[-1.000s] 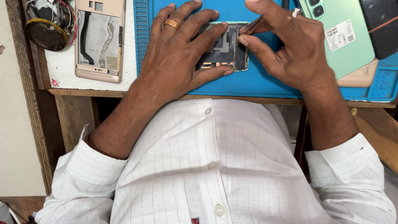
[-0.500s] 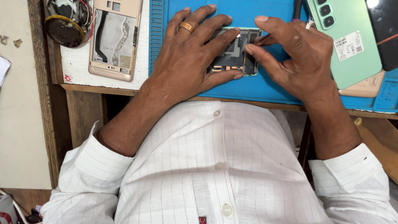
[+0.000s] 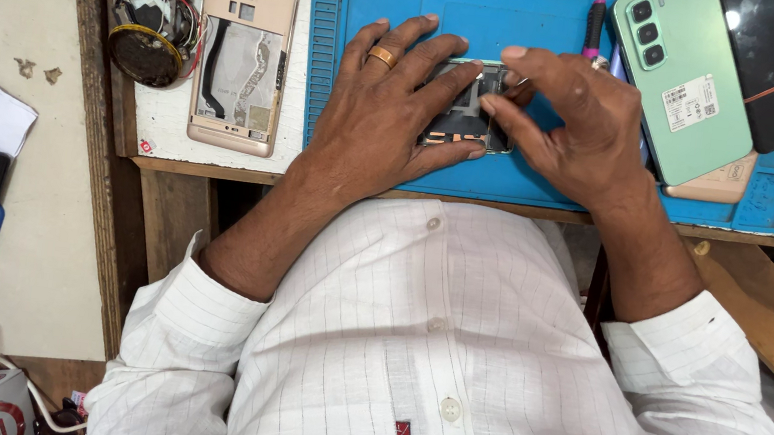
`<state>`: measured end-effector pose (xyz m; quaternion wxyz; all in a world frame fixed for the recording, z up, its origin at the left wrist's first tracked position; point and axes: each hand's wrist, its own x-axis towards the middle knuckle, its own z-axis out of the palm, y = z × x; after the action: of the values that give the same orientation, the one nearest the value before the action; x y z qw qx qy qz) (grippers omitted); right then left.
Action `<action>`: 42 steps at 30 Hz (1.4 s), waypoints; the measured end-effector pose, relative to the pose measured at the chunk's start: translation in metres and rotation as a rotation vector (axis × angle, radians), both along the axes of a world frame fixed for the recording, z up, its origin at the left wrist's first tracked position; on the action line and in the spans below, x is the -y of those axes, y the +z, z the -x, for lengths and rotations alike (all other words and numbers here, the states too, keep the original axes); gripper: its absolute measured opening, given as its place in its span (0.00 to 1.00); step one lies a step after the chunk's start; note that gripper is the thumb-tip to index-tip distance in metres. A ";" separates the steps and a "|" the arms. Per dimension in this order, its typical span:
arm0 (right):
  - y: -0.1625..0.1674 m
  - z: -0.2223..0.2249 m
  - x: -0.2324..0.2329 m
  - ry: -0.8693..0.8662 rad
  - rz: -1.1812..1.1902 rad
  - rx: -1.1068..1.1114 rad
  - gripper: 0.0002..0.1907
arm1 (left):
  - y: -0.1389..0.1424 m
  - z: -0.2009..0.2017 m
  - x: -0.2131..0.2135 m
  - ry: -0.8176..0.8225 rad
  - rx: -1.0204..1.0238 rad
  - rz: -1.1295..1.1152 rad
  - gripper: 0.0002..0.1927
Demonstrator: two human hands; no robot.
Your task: The person repairs a disassembled smartphone at a workbench. They hold the phone midframe on a blue repair mat, use a copper probe tool and their fingers to work on the internal components, reposition the phone, and continue manipulating parts inside the chassis throughout the clip.
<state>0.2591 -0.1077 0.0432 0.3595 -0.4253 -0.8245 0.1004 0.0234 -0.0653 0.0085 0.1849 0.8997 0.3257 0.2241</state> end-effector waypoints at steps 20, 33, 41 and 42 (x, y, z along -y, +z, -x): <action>0.006 -0.008 0.007 0.003 0.128 -0.070 0.29 | 0.024 0.018 -0.019 -0.139 -0.037 0.162 0.46; -0.007 -0.003 0.003 -0.082 0.042 -0.138 0.29 | 0.017 0.024 -0.029 -0.153 0.035 0.150 0.49; -0.006 -0.002 0.012 -0.027 0.051 -0.096 0.26 | 0.015 0.025 -0.029 -0.154 0.036 0.126 0.49; -0.006 -0.002 0.009 -0.067 0.055 -0.084 0.27 | 0.015 0.025 -0.029 -0.152 0.032 0.124 0.49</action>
<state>0.2615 -0.1170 0.0371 0.3853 -0.4577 -0.7909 0.1288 -0.0012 -0.0366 0.0232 0.2620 0.9049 0.2670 0.2031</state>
